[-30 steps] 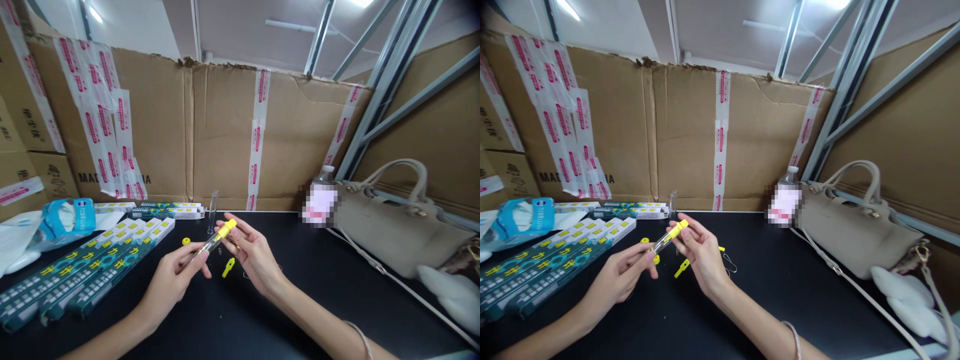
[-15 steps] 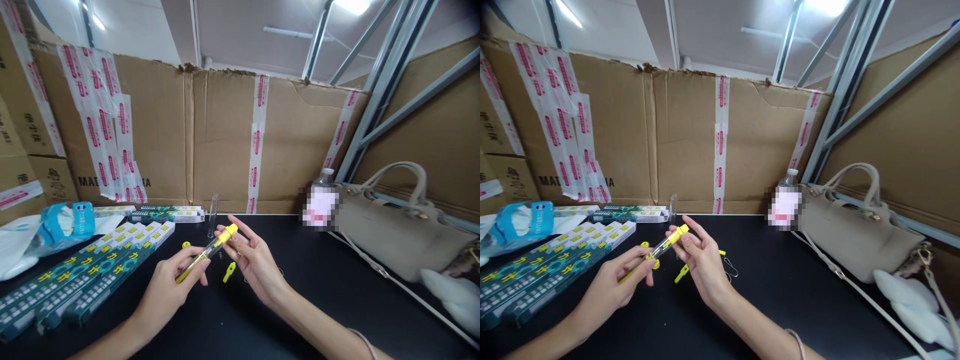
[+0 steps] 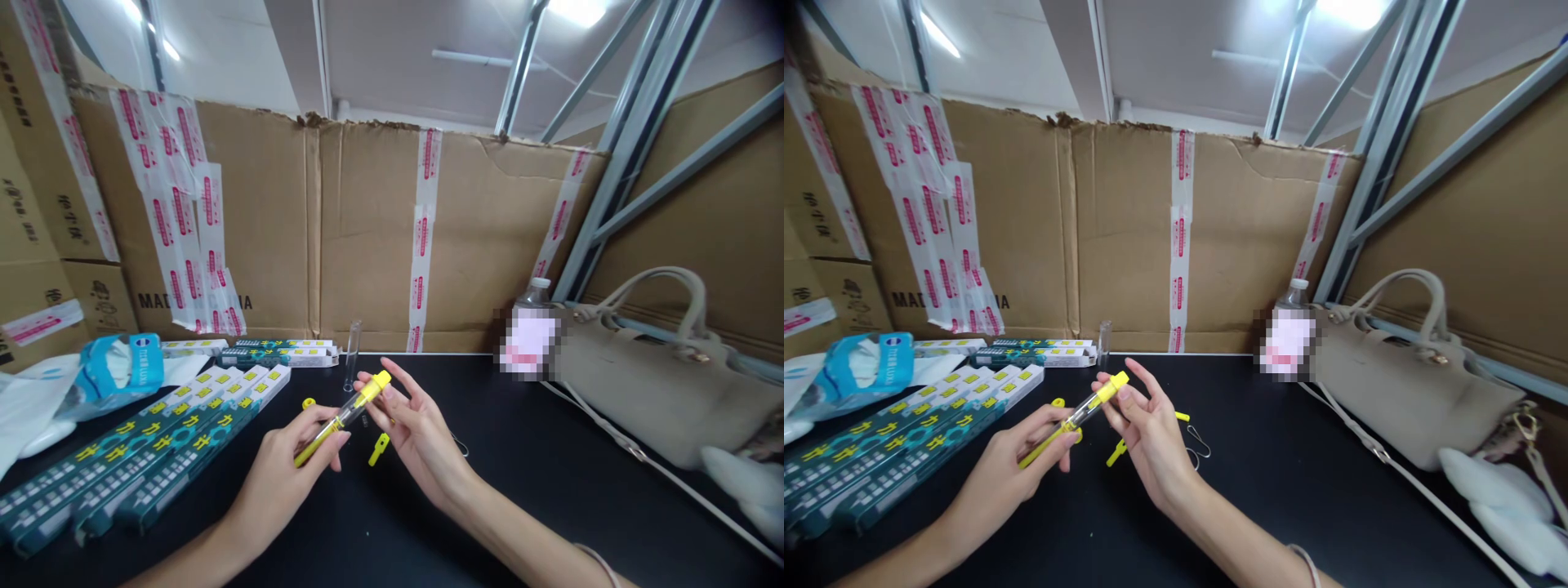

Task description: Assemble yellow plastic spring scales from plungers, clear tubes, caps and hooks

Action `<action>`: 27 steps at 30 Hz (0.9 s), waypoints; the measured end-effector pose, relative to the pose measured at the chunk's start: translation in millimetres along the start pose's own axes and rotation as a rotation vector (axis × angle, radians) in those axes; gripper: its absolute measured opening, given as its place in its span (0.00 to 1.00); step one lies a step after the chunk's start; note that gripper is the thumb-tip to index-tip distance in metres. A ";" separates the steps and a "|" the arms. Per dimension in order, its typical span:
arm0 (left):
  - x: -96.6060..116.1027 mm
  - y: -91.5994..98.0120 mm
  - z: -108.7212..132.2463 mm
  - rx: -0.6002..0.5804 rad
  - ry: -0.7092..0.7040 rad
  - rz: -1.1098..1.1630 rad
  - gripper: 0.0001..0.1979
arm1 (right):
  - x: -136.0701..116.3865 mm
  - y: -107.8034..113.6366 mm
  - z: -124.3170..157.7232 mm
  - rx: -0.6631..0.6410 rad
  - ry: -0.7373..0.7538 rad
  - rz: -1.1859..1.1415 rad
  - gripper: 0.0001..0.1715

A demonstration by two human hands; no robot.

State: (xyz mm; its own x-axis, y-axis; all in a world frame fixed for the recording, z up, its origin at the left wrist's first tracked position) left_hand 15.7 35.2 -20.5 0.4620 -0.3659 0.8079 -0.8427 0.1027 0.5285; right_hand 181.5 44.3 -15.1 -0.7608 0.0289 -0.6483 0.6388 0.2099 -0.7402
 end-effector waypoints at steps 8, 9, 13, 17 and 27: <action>1.2 0.8 0.0 -0.014 -0.005 0.009 0.15 | 0.8 0.6 -1.7 0.000 -0.013 0.031 0.14; 1.6 0.5 0.2 -0.016 -0.006 0.012 0.15 | 0.9 0.7 -1.2 0.004 -0.009 0.035 0.12; 1.7 -1.4 1.5 -0.015 -0.007 0.012 0.15 | 0.3 2.2 -0.4 0.028 0.002 0.039 0.10; -0.1 -2.0 3.5 0.008 -0.005 0.022 0.15 | -0.6 0.9 -1.7 0.008 -0.036 0.019 0.22; 3.1 -0.2 2.6 0.072 -0.080 -0.037 0.12 | 1.8 1.0 0.8 0.059 0.001 0.055 0.15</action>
State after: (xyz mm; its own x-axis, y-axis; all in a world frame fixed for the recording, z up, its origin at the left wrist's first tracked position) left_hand 16.6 31.7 -18.8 0.4721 -0.4407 0.7635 -0.8446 0.0218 0.5349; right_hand 180.8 43.8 -17.2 -0.7248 0.0402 -0.6878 0.6849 0.1502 -0.7130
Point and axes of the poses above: each hand's wrist, its own z-axis away from the middle knuckle, its own y-axis out of the back of the hand, x = y × z, the point moved 4 cm from there along -z, towards the middle knuckle, and after that the axes turned 4 degrees about -z, right-handed, at the moved point
